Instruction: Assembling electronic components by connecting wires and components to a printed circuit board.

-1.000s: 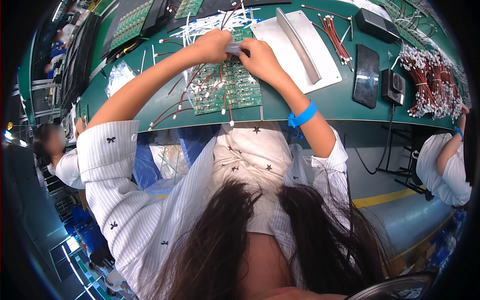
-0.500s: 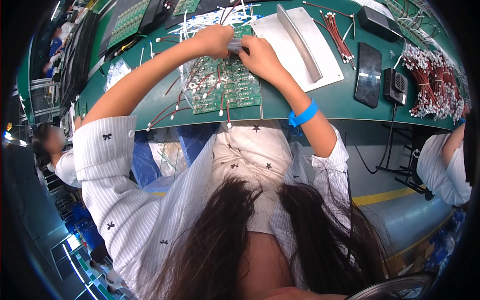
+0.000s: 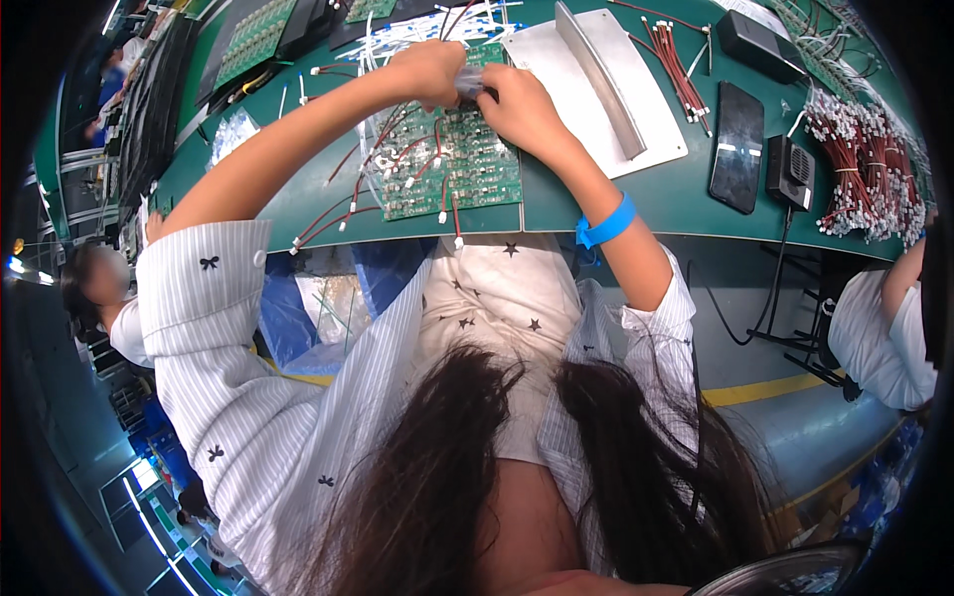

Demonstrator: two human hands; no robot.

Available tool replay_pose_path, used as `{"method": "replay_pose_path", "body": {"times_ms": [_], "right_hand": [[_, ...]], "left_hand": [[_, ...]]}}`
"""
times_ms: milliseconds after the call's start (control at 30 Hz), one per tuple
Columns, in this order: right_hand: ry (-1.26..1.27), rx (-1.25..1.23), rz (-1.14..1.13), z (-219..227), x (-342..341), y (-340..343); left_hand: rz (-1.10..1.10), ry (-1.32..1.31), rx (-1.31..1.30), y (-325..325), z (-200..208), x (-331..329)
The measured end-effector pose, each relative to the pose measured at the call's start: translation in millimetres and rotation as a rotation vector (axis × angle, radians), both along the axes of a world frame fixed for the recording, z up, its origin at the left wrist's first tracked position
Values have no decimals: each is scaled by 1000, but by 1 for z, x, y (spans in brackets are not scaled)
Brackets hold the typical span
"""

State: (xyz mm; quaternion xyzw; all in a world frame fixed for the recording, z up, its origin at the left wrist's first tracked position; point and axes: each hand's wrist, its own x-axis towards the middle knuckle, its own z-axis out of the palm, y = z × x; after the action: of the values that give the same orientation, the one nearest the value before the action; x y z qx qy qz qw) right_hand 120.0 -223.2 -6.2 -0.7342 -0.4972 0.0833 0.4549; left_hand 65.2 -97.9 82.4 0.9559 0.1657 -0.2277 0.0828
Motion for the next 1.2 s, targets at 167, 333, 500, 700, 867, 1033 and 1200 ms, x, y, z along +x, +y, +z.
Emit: {"method": "replay_pose_path", "body": {"times_ms": [167,333,500,700,867,1033,1200], "right_hand": [[10,1,-11,-2,0,1],[-1,-2,-5,-1,0,2],[-10,16,-5,1,-1,-1],[-5,0,-1,0,-2,2],[-8,6,-15,0,-1,0],[-9,1,-12,1,-2,1],[0,-4,-24,0,-1,-1]], "left_hand": [[-11,17,4,-2,2,0],[-2,-21,-37,3,-2,-5],[-11,-37,-121,6,-1,-5],[-24,-13,-123,7,2,-5],[-32,10,-144,5,3,-2],[-35,-66,-106,6,0,-9],[-61,-108,-91,4,-4,-8]]}}
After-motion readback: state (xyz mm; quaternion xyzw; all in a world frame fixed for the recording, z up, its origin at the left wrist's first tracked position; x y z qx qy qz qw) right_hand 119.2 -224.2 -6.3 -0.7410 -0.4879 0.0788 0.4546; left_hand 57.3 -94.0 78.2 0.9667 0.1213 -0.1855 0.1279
